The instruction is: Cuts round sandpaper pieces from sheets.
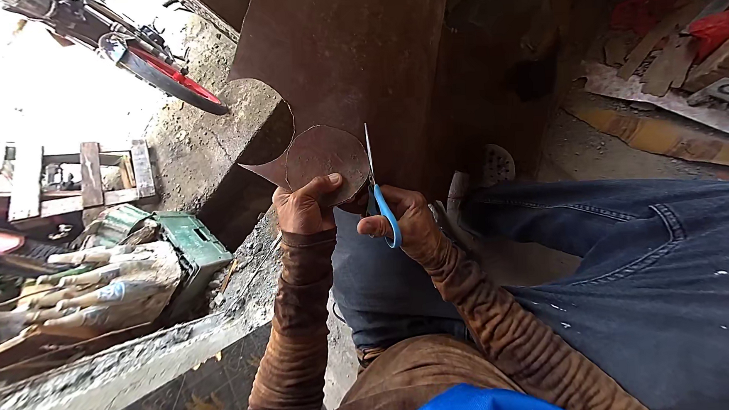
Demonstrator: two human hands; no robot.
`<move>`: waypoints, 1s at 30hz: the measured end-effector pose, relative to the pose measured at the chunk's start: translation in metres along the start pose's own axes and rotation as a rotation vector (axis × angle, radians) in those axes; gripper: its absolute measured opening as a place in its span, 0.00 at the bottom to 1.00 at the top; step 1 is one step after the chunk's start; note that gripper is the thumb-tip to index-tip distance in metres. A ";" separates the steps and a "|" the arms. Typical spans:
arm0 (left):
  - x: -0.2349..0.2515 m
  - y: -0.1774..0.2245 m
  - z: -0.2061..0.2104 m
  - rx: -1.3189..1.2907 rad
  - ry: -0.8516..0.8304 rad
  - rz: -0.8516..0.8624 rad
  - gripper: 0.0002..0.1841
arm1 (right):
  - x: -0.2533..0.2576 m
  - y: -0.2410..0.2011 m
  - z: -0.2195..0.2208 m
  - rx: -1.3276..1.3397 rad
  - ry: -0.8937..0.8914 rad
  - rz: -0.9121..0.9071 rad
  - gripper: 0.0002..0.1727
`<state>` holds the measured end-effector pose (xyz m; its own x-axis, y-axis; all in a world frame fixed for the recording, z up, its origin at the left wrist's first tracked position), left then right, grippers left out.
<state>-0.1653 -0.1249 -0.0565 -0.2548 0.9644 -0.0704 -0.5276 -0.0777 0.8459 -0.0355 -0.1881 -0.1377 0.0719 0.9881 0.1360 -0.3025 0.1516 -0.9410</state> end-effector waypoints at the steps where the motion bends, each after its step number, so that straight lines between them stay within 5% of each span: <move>1: -0.003 0.000 0.002 -0.007 -0.016 0.002 0.20 | -0.001 0.000 -0.001 0.020 0.005 -0.015 0.25; 5: -0.009 0.000 0.003 -0.030 -0.058 0.012 0.20 | 0.000 -0.002 -0.001 0.110 -0.021 -0.028 0.30; 21: 0.006 -0.003 -0.017 -0.014 0.082 -0.083 0.18 | 0.004 0.014 0.006 -0.153 0.075 -0.059 0.21; 30: 0.000 0.000 -0.017 -0.052 -0.005 -0.098 0.20 | 0.003 0.005 -0.005 -0.076 -0.075 -0.006 0.28</move>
<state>-0.1796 -0.1296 -0.0653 -0.1963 0.9693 -0.1484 -0.5908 0.0039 0.8068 -0.0319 -0.1847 -0.1440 0.0009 0.9868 0.1618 -0.2295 0.1577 -0.9604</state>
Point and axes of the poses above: each hand's wrist, its own x-axis towards the middle knuckle, its own z-axis out of the palm, y = z × x, the point moved 4 cm from there along x, towards the middle knuckle, and after that the axes turned 14 degrees about -x, right-handed, at the moved point
